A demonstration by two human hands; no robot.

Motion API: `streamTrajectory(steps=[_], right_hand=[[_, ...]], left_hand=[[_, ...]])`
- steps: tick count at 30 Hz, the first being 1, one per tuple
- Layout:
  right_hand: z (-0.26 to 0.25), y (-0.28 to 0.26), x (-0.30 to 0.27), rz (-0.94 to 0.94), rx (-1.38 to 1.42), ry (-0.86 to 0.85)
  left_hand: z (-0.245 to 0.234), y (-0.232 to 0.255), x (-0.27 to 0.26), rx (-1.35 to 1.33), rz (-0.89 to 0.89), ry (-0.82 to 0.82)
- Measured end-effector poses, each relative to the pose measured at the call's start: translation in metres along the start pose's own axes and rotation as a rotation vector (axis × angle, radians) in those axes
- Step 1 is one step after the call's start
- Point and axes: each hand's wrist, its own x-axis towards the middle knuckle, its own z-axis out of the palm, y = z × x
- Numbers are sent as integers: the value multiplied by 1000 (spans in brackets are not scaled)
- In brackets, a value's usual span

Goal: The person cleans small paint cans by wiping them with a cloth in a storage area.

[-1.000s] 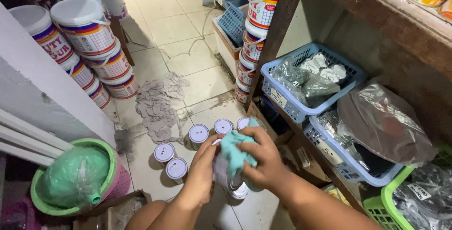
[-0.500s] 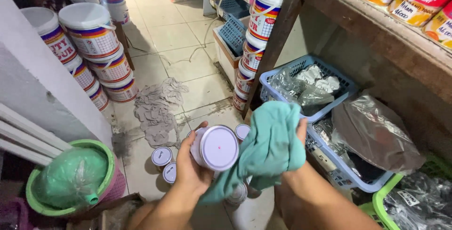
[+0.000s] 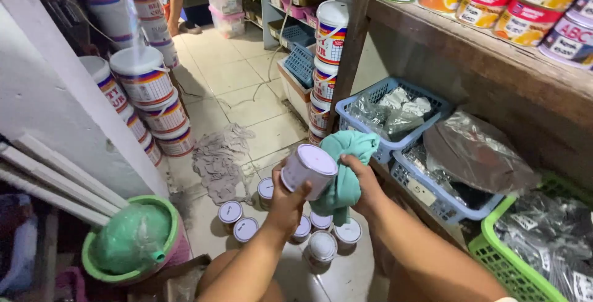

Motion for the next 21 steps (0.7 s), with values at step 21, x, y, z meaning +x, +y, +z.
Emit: streamTrajectory(steps=[21], right_hand=[[-4,21,-56,-355,-363,65]], left_hand=[[55,42,-50,604,70,118]])
